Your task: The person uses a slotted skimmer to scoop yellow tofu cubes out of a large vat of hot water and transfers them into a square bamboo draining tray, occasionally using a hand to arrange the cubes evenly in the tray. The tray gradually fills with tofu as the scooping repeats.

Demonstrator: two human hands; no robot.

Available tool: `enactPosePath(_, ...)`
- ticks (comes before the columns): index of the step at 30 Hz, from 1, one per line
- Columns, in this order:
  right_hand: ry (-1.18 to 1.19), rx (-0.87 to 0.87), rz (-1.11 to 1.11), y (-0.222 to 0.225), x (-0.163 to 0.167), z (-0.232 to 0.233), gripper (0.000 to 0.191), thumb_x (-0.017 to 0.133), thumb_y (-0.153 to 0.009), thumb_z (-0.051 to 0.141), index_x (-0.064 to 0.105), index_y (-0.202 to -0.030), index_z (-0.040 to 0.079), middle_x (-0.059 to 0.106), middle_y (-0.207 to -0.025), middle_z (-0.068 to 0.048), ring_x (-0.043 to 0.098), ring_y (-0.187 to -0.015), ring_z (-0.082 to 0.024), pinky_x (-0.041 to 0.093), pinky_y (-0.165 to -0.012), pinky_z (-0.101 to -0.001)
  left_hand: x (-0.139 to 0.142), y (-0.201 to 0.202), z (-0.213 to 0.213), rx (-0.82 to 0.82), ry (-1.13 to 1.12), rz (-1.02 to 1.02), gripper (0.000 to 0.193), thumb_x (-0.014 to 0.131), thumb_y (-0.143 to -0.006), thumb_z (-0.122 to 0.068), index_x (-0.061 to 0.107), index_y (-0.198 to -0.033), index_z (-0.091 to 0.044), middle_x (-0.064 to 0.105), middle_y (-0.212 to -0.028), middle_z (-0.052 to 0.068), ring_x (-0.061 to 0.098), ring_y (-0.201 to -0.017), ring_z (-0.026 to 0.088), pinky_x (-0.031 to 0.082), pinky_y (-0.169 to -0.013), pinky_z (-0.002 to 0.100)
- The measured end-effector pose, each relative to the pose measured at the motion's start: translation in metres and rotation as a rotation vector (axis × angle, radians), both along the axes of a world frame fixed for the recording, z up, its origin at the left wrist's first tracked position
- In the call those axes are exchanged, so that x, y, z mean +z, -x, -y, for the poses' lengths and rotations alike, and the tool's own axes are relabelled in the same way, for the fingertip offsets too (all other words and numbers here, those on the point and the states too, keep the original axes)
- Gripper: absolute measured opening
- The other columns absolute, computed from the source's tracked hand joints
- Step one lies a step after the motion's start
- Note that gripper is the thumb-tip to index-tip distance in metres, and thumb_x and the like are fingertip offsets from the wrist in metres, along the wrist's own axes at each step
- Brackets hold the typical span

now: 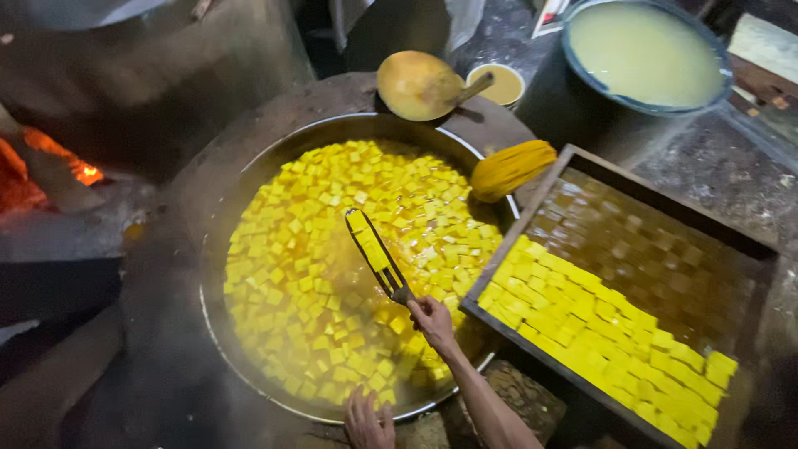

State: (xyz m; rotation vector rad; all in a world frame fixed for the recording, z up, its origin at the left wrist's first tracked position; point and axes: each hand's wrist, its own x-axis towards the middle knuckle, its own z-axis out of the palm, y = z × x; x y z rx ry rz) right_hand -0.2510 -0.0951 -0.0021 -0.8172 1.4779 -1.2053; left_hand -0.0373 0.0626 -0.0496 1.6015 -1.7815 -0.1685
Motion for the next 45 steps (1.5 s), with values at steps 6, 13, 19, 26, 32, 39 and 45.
enactPosePath(6, 0.082, -0.044, -0.097, 0.115, 0.035, -0.06, 0.026, 0.073, -0.095, 0.028, 0.073, -0.099, 0.003, 0.066, -0.07, -0.002, 0.059, -0.058, -0.009, 0.049, -0.053, -0.0278, 0.021, 0.011, 0.007, 0.035, -0.212, -0.067, 0.034, 0.061, -0.095, -0.026, 0.066, -0.122, -0.006, 0.064, -0.123, 0.017, 0.06, -0.118, 0.038, 0.051, -0.102, 0.052)
enactPosePath(13, 0.003, -0.214, -0.339, 0.299, 0.071, -0.213, 0.027, 0.073, -0.093, 0.03, 0.076, -0.098, 0.004, 0.071, -0.071, -0.003, 0.062, -0.058, -0.01, 0.051, -0.054, -0.0283, 0.039, 0.077, 0.008, 0.009, -0.293, -0.122, 0.049, 0.058, -0.094, -0.012, 0.057, -0.143, -0.006, 0.06, -0.125, 0.018, 0.056, -0.118, 0.038, 0.046, -0.099, 0.049)
enactPosePath(19, -0.165, -0.326, -0.652, 0.448, 0.085, -0.356, 0.035, 0.074, -0.093, 0.037, 0.076, -0.103, 0.003, 0.074, -0.078, -0.006, 0.069, -0.066, -0.011, 0.055, -0.062, -0.0296, 0.046, 0.163, -0.011, -0.168, -0.162, -0.141, 0.049, 0.071, -0.089, -0.01, 0.057, -0.136, -0.002, 0.058, -0.128, 0.02, 0.055, -0.12, 0.038, 0.047, -0.099, 0.045)
enactPosePath(26, -0.428, -0.179, -0.925, 0.582, 0.096, -0.428, 0.047, 0.069, -0.096, 0.054, 0.077, -0.108, 0.009, 0.075, -0.085, -0.015, 0.07, -0.073, -0.028, 0.054, -0.066, -0.0412, 0.055, 0.256, -0.033, -0.346, -0.14, -0.105, 0.033, 0.071, -0.092, -0.01, 0.065, -0.124, -0.004, 0.06, -0.128, 0.019, 0.056, -0.124, 0.037, 0.046, -0.107, 0.047)
enactPosePath(32, -0.324, 0.035, -1.202, 0.632, 0.101, -0.419, 0.049, 0.067, -0.095, 0.059, 0.074, -0.104, 0.011, 0.074, -0.086, -0.013, 0.072, -0.078, -0.031, 0.056, -0.067, -0.0427, 0.064, 0.3, -0.052, -0.375, -0.166, -0.103, 0.029, 0.07, -0.093, -0.009, 0.066, -0.121, -0.003, 0.061, -0.127, 0.019, 0.057, -0.121, 0.038, 0.046, -0.104, 0.047)
enactPosePath(39, -0.244, 0.295, -1.709, 0.646, 0.12, -0.397, 0.04, 0.059, -0.103, 0.052, 0.064, -0.099, 0.013, 0.066, -0.088, -0.006, 0.068, -0.073, -0.024, 0.055, -0.061, -0.0353, 0.081, 0.359, -0.042, -0.418, -0.376, -0.25, 0.021, 0.066, -0.095, -0.009, 0.067, -0.115, -0.004, 0.067, -0.111, 0.013, 0.065, -0.101, 0.032, 0.054, -0.09, 0.04)
enactPosePath(45, 0.016, 0.327, -1.803, 0.625, 0.135, -0.409, 0.027, 0.063, -0.1, 0.042, 0.062, -0.097, 0.015, 0.062, -0.087, -0.003, 0.068, -0.079, -0.02, 0.055, -0.065, -0.0344, 0.079, 0.476, -0.001, -0.734, -0.209, -0.269, 0.026, 0.066, -0.094, -0.009, 0.066, -0.118, -0.001, 0.068, -0.112, 0.018, 0.065, -0.109, 0.035, 0.051, -0.097, 0.042)
